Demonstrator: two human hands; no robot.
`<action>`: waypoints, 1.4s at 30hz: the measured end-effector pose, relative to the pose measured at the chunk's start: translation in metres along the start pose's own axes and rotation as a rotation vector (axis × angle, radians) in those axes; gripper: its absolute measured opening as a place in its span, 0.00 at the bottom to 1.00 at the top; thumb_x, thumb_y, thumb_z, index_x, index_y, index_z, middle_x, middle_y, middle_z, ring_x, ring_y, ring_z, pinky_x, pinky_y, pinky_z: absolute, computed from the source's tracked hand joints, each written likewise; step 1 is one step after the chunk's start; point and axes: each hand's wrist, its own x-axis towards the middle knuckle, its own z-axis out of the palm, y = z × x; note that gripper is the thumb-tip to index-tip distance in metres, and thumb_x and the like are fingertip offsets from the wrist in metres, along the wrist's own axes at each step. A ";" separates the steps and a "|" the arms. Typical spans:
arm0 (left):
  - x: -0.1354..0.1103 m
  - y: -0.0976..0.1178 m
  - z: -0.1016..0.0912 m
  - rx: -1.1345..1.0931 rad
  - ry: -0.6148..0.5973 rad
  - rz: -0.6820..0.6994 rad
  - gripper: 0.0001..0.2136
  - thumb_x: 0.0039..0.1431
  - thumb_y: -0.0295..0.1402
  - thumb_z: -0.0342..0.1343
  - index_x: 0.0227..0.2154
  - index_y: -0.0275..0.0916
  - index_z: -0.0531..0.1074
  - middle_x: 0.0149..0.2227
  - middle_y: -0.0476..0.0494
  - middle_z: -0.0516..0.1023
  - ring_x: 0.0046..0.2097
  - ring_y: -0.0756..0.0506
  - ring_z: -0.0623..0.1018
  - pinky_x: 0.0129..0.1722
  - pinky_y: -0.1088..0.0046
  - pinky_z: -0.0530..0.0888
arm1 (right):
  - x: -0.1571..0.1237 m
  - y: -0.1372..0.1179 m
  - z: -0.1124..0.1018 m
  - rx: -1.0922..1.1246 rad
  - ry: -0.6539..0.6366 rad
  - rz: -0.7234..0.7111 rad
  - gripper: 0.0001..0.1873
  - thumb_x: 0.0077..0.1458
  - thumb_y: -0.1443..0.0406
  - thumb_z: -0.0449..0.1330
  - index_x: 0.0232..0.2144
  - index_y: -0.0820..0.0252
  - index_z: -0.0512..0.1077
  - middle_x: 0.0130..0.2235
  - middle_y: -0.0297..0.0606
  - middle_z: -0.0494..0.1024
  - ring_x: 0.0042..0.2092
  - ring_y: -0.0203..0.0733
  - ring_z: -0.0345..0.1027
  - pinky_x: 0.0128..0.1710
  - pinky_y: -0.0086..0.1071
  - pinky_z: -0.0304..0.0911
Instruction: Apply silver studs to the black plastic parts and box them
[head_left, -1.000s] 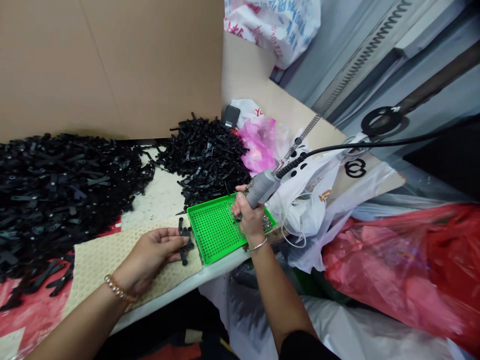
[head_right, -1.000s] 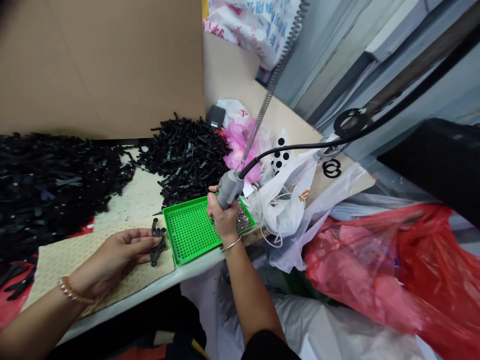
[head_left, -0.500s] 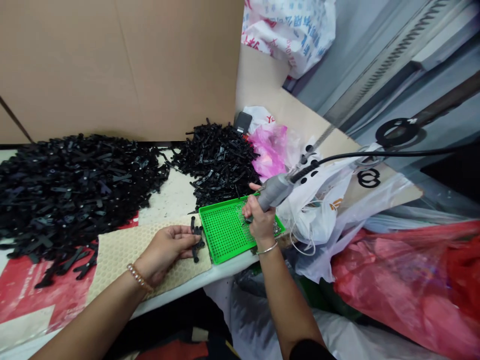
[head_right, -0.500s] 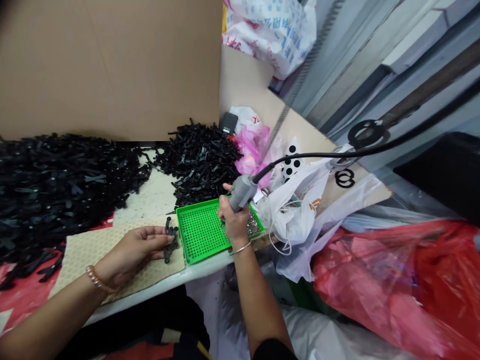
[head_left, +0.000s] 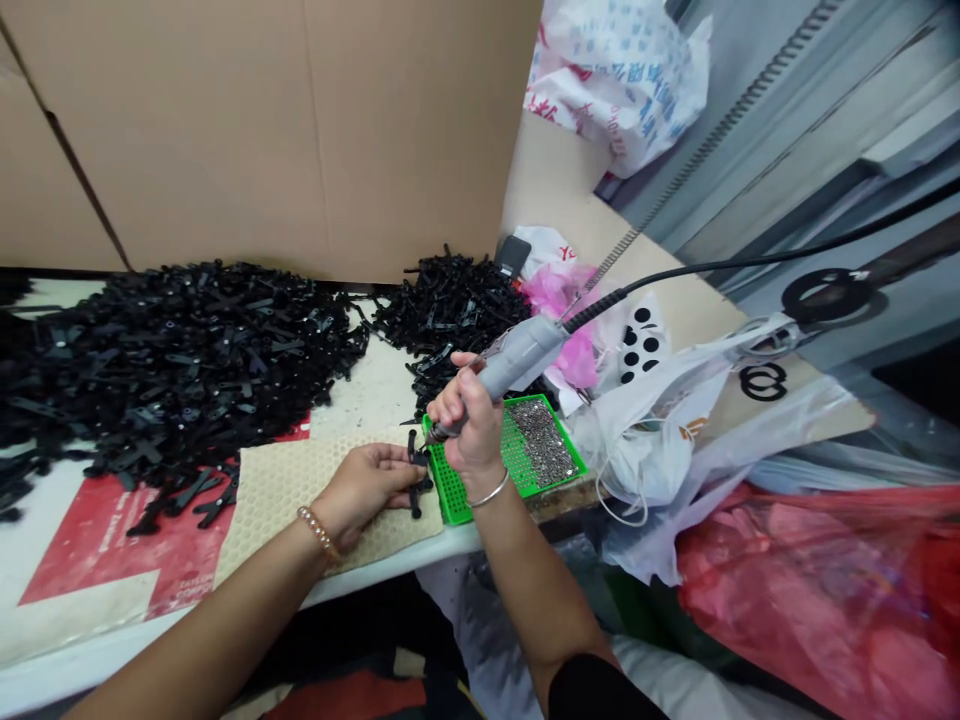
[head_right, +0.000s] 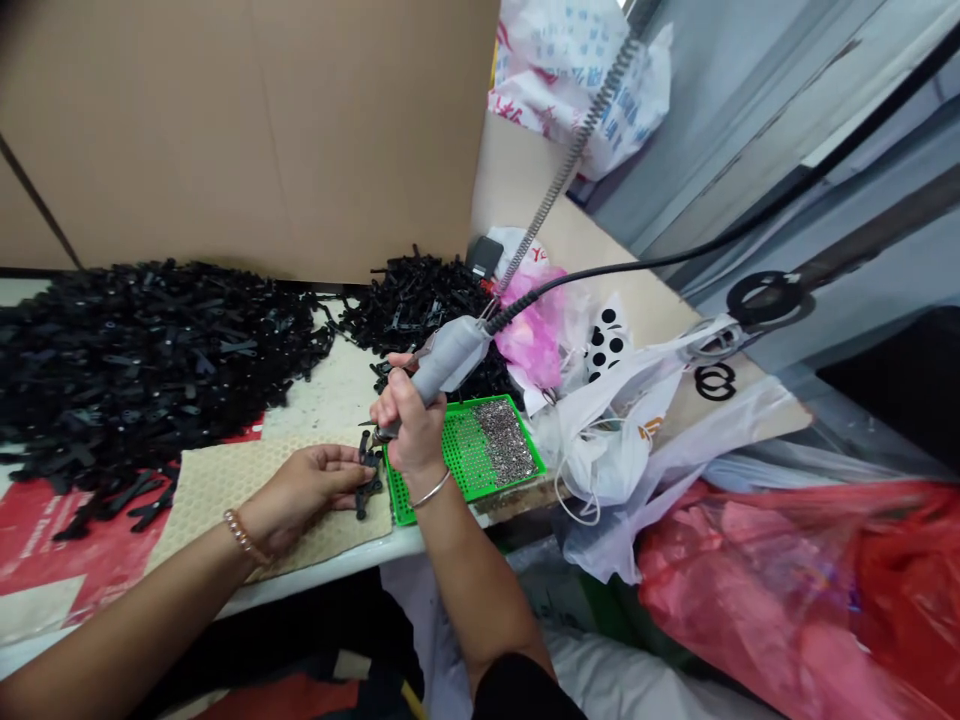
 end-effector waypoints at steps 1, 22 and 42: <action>0.000 0.000 0.000 -0.005 -0.004 0.002 0.07 0.42 0.21 0.65 0.26 0.32 0.72 0.22 0.48 0.77 0.22 0.53 0.73 0.21 0.80 0.71 | 0.000 0.001 0.000 -0.005 0.007 0.003 0.16 0.48 0.54 0.62 0.36 0.55 0.67 0.15 0.18 0.54 0.16 0.27 0.47 0.20 0.27 0.51; 0.000 -0.003 -0.001 0.011 -0.010 0.010 0.08 0.44 0.22 0.64 0.28 0.31 0.71 0.22 0.48 0.77 0.22 0.53 0.73 0.22 0.80 0.72 | -0.002 0.004 -0.004 -0.066 0.013 0.007 0.16 0.47 0.55 0.61 0.36 0.56 0.66 0.15 0.19 0.54 0.16 0.27 0.47 0.20 0.27 0.50; 0.003 -0.005 -0.003 0.003 -0.031 0.019 0.15 0.34 0.29 0.71 0.27 0.32 0.73 0.26 0.43 0.79 0.25 0.51 0.75 0.24 0.78 0.72 | -0.006 0.006 -0.002 -0.080 -0.018 -0.015 0.15 0.46 0.56 0.62 0.35 0.55 0.66 0.15 0.19 0.56 0.16 0.28 0.49 0.19 0.27 0.53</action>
